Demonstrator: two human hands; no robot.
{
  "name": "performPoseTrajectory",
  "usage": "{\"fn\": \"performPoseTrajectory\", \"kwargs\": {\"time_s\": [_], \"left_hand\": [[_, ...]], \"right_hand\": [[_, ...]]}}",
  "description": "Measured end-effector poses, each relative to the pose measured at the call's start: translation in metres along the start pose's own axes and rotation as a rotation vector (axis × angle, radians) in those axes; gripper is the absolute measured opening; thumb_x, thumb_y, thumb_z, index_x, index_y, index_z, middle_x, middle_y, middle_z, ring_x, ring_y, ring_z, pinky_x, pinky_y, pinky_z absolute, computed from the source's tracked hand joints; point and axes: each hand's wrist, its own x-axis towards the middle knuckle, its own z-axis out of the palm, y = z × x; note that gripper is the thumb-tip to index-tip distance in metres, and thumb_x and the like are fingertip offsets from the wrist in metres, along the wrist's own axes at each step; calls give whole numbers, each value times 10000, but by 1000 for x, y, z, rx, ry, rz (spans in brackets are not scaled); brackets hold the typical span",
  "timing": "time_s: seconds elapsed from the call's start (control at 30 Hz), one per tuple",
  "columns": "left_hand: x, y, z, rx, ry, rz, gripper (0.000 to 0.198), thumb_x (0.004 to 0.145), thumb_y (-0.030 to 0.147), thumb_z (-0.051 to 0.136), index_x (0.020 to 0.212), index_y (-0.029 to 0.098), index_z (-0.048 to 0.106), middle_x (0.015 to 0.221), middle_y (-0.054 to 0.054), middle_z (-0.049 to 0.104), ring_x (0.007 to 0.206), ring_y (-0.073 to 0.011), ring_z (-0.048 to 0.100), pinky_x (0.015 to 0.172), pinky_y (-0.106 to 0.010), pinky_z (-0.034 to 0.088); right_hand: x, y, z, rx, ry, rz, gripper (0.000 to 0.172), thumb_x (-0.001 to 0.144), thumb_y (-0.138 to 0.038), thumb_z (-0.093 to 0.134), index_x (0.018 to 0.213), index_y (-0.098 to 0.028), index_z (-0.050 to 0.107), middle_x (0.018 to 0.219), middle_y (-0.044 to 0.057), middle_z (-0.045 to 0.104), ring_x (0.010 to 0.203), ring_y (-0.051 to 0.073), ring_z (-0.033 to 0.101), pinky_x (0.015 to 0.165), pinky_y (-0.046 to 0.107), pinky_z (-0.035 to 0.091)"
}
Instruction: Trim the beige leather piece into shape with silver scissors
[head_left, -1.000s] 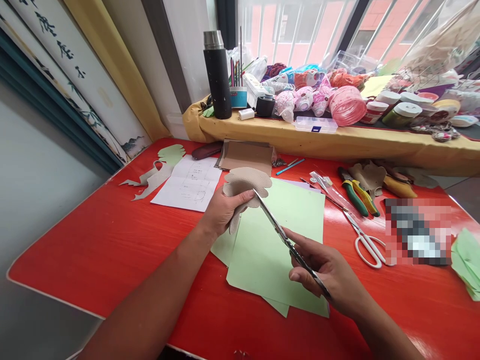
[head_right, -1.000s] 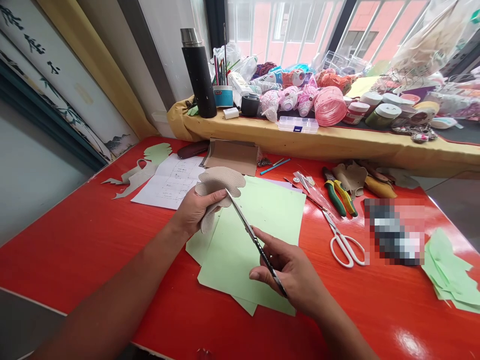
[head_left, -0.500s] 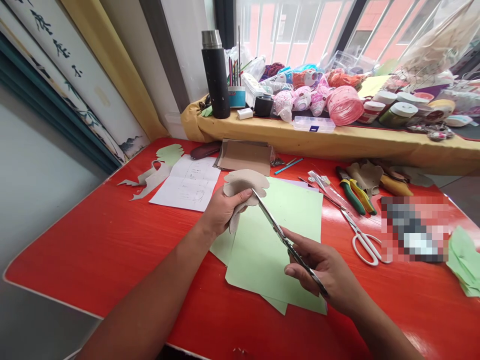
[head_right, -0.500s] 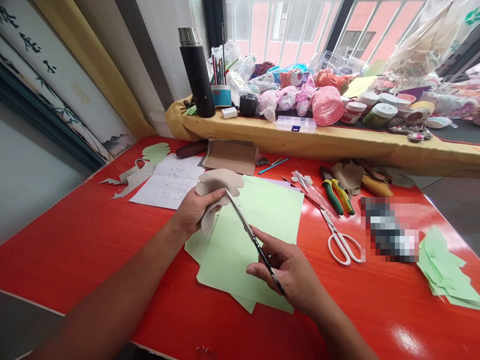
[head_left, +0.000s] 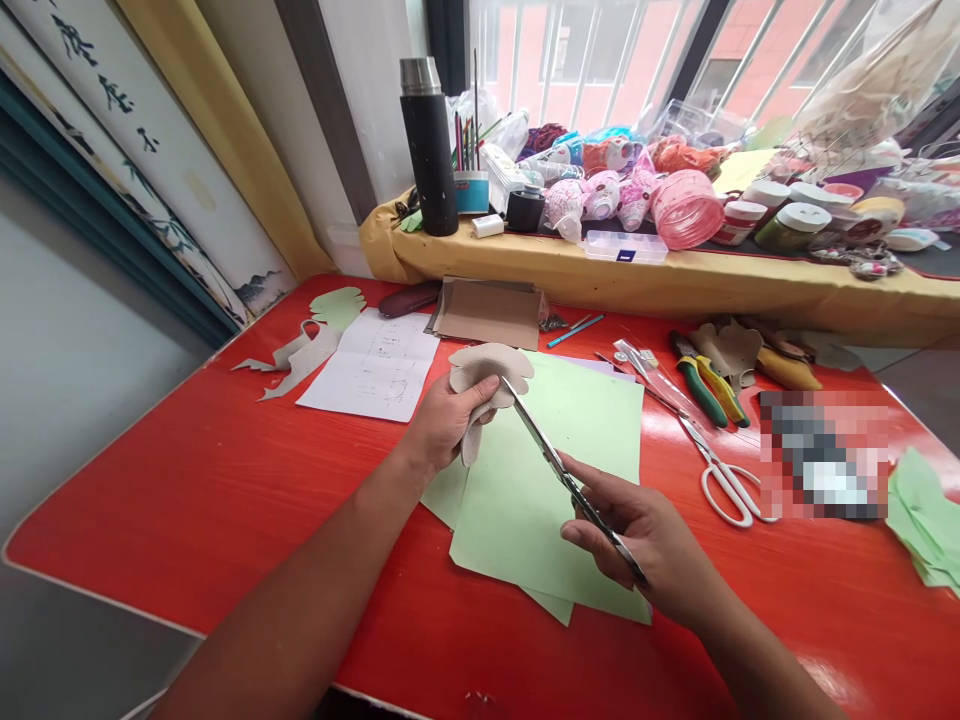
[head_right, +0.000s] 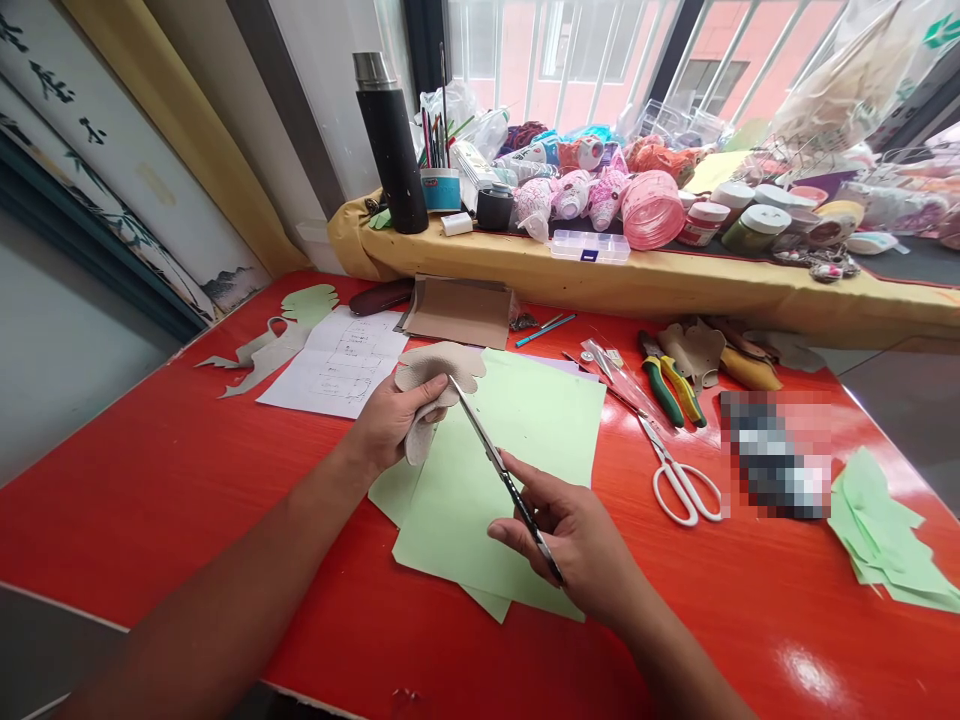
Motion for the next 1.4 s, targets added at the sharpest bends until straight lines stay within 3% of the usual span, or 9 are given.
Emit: {"fn": "performPoseTrajectory", "kwargs": {"time_s": [0.17, 0.57, 0.87, 1.17, 1.4], "left_hand": [[0, -1, 1, -12, 11, -11, 242, 813, 324, 904, 871, 165, 732, 748, -22, 614, 605, -96, 439, 541, -251, 384], [-3, 1, 5, 30, 32, 19, 280, 802, 358, 916, 891, 161, 738, 751, -12, 607, 624, -97, 455, 549, -249, 391], [-6, 1, 11, 56, 83, 41, 315, 761, 392, 940, 900, 168, 767, 812, -36, 680, 678, -125, 542, 557, -258, 426], [-7, 2, 14, 10, 48, 45, 269, 795, 344, 920, 909, 160, 760, 821, -26, 675, 634, -93, 500, 548, -243, 416], [-6, 0, 11, 32, 24, 51, 240, 830, 340, 895, 917, 162, 760, 789, -21, 650, 629, -97, 490, 552, -251, 398]], "right_hand": [[-3, -3, 4, 17, 32, 21, 800, 895, -533, 876, 1581, -195, 639, 631, -106, 319, 513, 89, 254, 459, 253, 239], [5, 2, -3, 146, -56, 24, 1008, 791, -592, 947, 1624, -165, 572, 646, -107, 425, 458, 75, 329, 422, 250, 311], [6, 5, -3, 96, -41, -4, 1022, 793, -629, 928, 1628, -161, 569, 635, -103, 428, 476, 94, 327, 432, 266, 303], [0, -3, 3, 83, 15, 13, 875, 857, -571, 903, 1599, -207, 616, 636, -105, 381, 491, 88, 304, 445, 252, 276], [0, -1, 5, 41, 33, 43, 863, 882, -590, 864, 1606, -198, 606, 609, -113, 350, 490, 93, 281, 443, 252, 272]]}}
